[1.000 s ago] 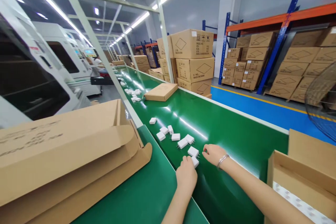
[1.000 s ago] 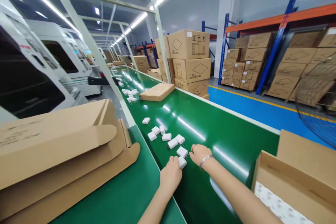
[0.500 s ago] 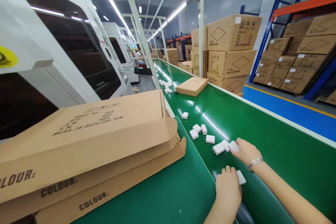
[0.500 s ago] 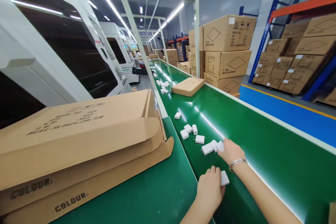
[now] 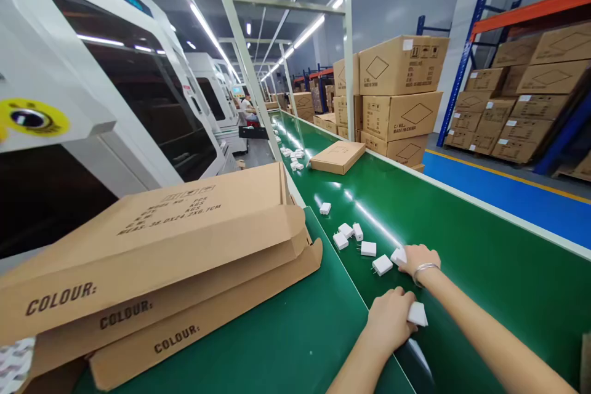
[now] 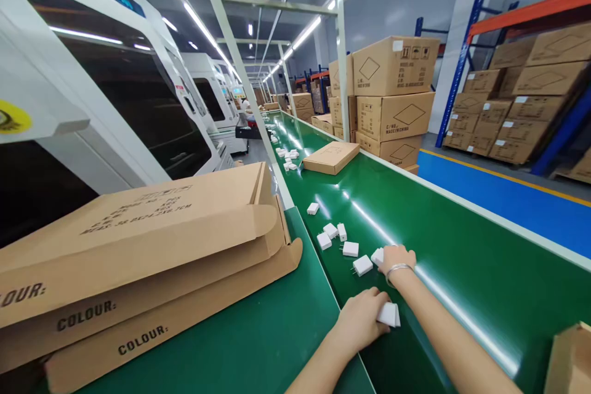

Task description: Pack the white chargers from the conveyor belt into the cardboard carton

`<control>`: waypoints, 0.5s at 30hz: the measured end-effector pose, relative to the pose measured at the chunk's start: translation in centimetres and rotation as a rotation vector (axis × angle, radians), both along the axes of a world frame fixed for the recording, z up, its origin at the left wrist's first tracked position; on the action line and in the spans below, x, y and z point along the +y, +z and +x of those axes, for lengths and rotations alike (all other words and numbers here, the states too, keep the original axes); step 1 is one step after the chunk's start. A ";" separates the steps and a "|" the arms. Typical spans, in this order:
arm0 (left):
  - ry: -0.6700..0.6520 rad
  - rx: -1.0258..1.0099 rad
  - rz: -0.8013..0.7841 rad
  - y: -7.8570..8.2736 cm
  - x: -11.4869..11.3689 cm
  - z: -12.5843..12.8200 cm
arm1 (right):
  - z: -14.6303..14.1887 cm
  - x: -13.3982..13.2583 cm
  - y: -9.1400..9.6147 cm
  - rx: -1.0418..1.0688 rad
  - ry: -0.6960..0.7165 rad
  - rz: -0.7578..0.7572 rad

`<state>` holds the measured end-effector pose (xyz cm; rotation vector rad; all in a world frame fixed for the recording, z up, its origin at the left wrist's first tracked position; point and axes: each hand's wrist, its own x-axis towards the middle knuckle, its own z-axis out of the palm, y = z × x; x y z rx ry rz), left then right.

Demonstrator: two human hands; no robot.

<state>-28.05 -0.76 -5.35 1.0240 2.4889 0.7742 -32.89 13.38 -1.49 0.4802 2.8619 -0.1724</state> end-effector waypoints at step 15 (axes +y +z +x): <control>-0.377 -0.774 0.922 6.0 2.8 10.0 | 28.7 5.6 1.6 0.644 0.177 -0.952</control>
